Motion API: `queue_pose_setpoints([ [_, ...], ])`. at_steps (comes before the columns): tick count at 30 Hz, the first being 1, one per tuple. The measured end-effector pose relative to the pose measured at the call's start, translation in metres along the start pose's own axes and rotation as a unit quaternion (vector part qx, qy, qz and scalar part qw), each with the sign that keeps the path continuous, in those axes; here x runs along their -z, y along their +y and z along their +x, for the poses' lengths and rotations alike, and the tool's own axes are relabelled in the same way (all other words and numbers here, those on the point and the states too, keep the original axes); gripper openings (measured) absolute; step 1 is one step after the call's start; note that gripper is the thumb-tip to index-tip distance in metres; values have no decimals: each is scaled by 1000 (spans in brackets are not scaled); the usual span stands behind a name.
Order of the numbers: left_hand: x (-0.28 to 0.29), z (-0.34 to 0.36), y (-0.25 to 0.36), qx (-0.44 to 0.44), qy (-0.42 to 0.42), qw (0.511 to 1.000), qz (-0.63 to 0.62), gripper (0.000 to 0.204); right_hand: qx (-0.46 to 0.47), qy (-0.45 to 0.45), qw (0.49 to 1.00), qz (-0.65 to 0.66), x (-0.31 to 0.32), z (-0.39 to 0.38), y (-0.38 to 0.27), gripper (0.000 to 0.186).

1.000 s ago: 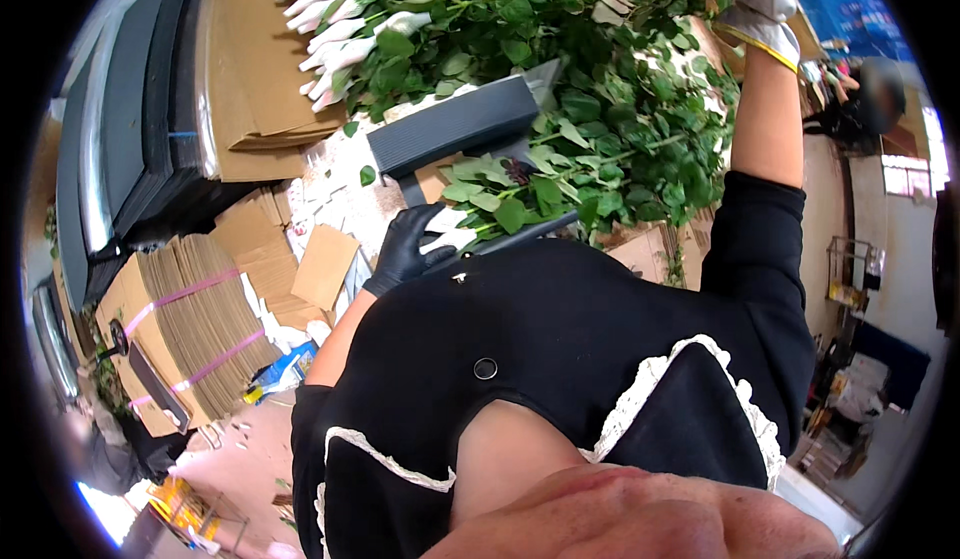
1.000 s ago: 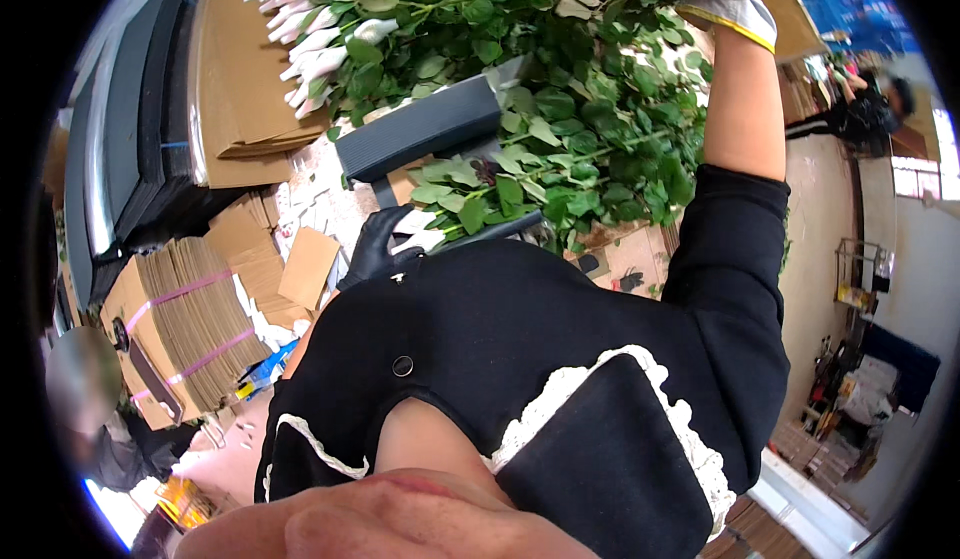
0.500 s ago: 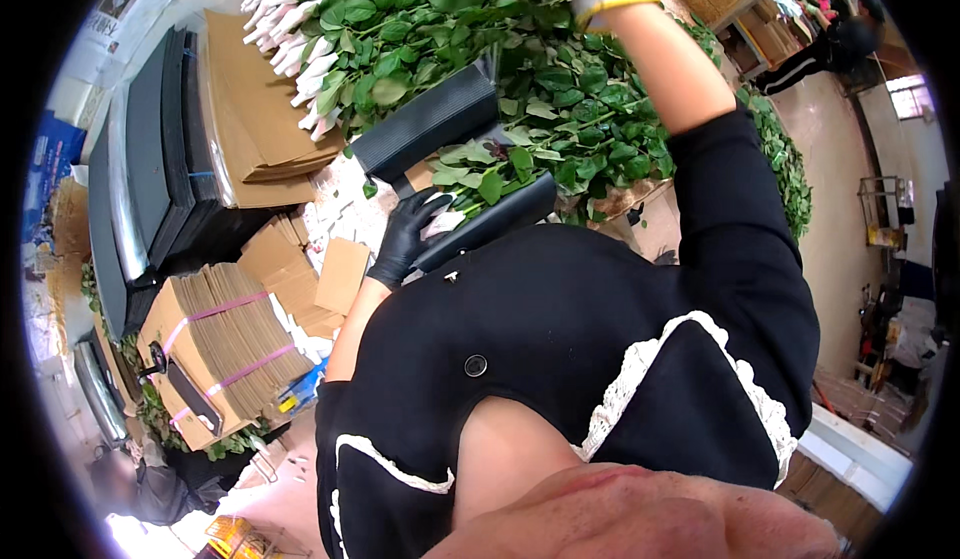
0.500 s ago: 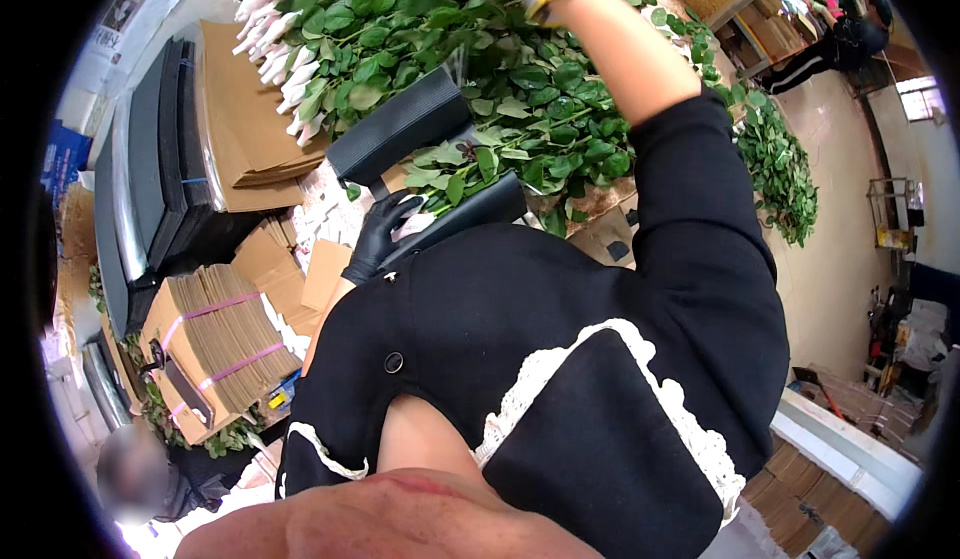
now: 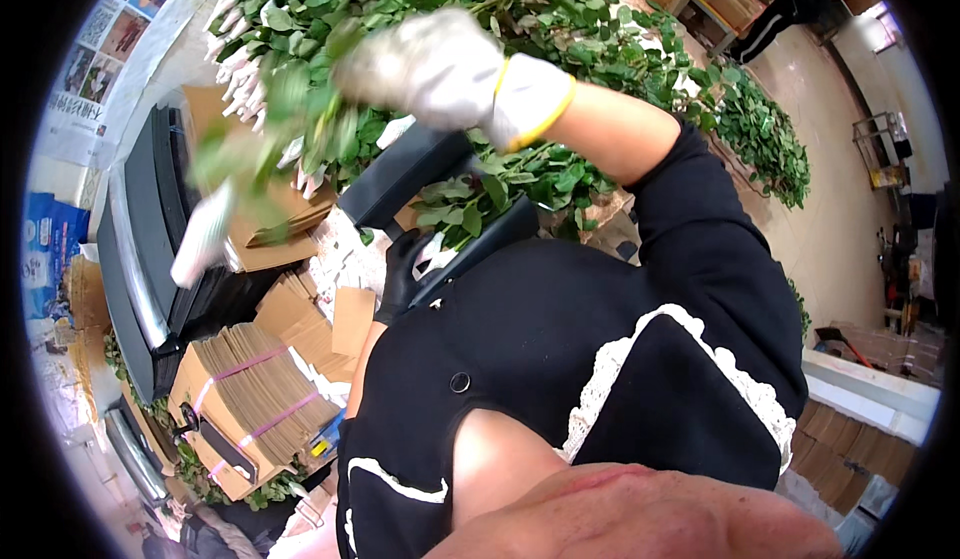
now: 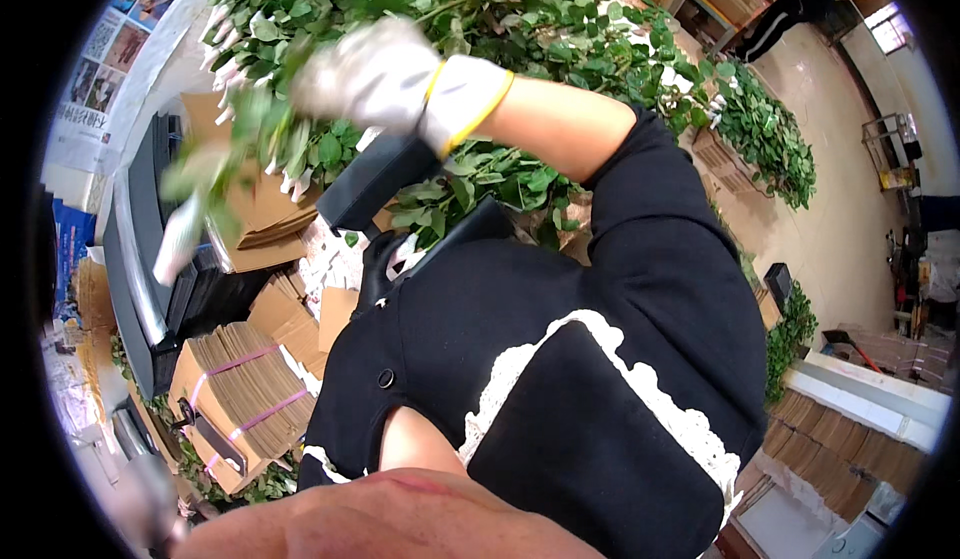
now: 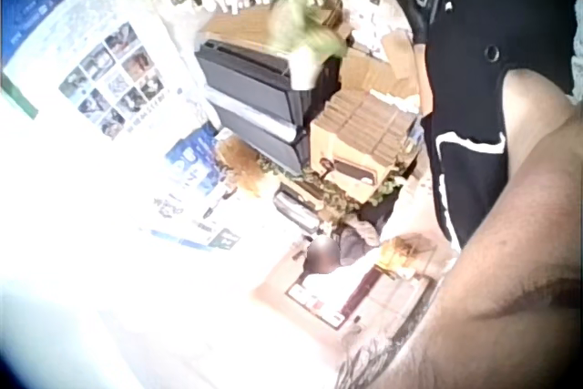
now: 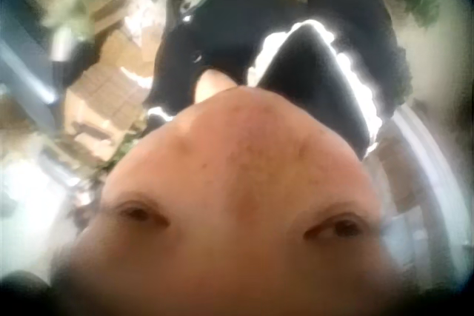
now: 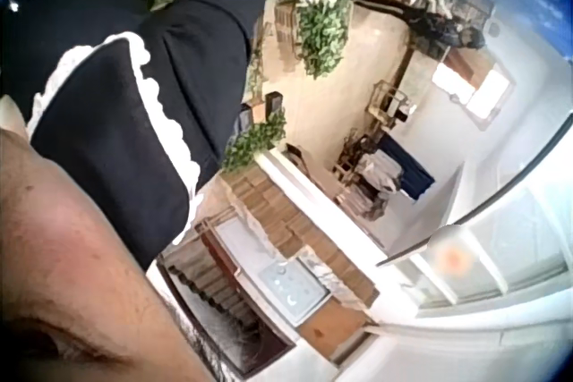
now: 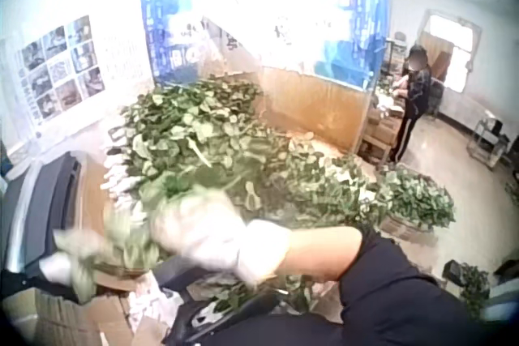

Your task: The person arranges pink roses and green foliage into a black rectangular box. They place the flowers and leaves one by one, adjusting their positions to fit within the container. The person handles the flowers and leaves with gloved hands, ensuring they are neatly packed.

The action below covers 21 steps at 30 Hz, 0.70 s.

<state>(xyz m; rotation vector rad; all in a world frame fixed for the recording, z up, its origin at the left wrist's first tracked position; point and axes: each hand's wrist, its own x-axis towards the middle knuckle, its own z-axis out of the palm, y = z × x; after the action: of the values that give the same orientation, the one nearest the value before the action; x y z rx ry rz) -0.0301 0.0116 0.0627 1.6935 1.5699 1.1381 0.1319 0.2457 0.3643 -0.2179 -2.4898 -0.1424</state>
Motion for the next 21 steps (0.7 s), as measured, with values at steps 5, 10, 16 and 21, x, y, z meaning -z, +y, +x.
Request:
queue_pose_setpoints([
  [5, 9, -4, 19, -14, 17, 996, 91, 60, -27, -165, 984, 64, -23, -55, -22, 5],
  [10, 3, 2, 19, -17, 6, 996, 89, 58, -72, -406, 908, 76, -125, -159, 32, 11],
  [16, 21, 10, 54, -26, -6, 953, 301, 60, -25, -368, 928, 53, -119, -166, 32, 10],
  [21, 18, 14, 32, 97, -34, 995, -13, 47, -27, -337, 940, 47, -102, -160, 23, 11],
])
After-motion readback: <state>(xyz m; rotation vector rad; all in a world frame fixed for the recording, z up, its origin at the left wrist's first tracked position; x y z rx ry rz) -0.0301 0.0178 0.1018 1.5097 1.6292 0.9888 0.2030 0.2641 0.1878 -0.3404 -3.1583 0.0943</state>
